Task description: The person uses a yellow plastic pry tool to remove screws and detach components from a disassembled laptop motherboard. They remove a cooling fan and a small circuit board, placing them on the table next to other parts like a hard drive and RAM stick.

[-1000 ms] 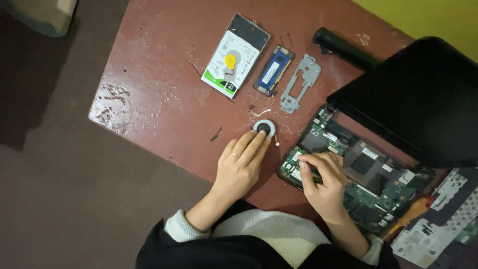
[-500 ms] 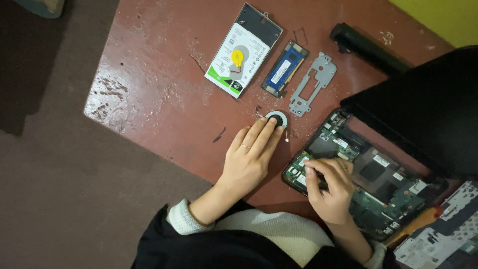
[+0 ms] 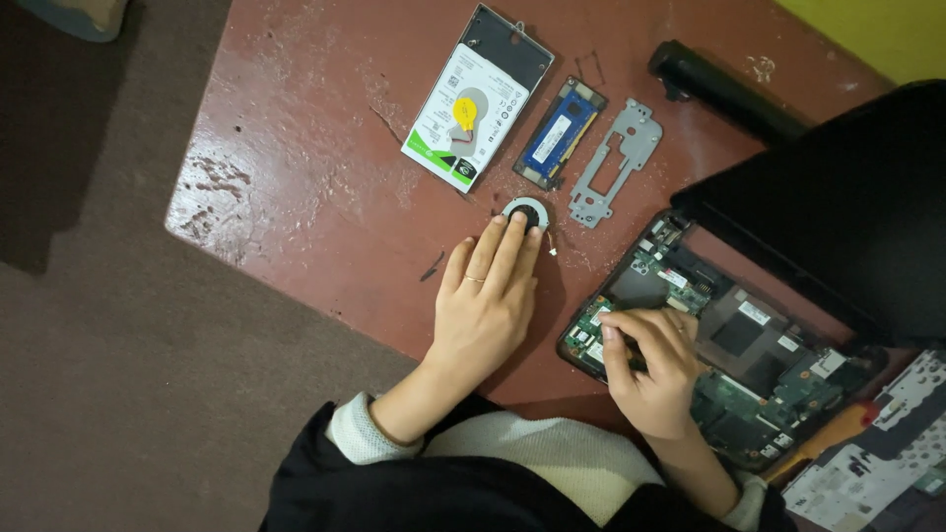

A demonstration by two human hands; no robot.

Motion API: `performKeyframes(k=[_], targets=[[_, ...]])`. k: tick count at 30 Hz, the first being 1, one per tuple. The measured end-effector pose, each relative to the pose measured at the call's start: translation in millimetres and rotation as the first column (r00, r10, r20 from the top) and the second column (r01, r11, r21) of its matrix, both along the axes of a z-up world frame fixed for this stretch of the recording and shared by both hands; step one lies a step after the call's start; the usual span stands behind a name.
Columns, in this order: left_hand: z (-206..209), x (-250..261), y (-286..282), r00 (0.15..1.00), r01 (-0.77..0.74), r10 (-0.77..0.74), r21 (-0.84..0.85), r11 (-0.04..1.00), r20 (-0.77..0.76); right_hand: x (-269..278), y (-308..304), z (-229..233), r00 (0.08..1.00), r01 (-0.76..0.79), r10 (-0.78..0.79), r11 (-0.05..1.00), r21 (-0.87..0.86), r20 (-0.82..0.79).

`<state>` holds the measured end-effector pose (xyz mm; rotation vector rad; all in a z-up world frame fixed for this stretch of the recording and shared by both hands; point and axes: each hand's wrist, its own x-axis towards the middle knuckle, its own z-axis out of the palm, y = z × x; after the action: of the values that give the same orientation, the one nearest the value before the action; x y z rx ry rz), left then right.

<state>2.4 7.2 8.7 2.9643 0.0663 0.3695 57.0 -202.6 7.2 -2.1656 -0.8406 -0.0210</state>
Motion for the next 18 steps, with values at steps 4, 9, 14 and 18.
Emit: performKeyframes(k=[4, 9, 14, 18], targets=[[-13.3, 4.0, -4.8, 0.98, -0.052, 0.061, -0.052, 0.997, 0.191, 1.1, -1.6, -7.0, 0.999, 0.025, -0.023, 0.996, 0.08, -0.022], [-11.7, -1.2, 3.4, 0.982, -0.011, 0.031, -0.109, 0.994, 0.184, 0.8, -3.5, -9.7, 1.0, 0.021, -0.019, 0.997, 0.071, -0.024], [-16.2, -10.9, 8.3, 0.967, -0.038, 0.055, -0.076, 0.996, 0.248, 5.0, 3.0, -3.4, 1.0, -0.003, 0.003, 0.994, 0.108, 0.001], [-17.2, -10.8, 6.8, 0.974, -0.062, 0.061, -0.002, 0.998, 0.22, 6.4, 3.9, -2.1, 1.0, -0.016, 0.015, 0.993, 0.118, 0.004]])
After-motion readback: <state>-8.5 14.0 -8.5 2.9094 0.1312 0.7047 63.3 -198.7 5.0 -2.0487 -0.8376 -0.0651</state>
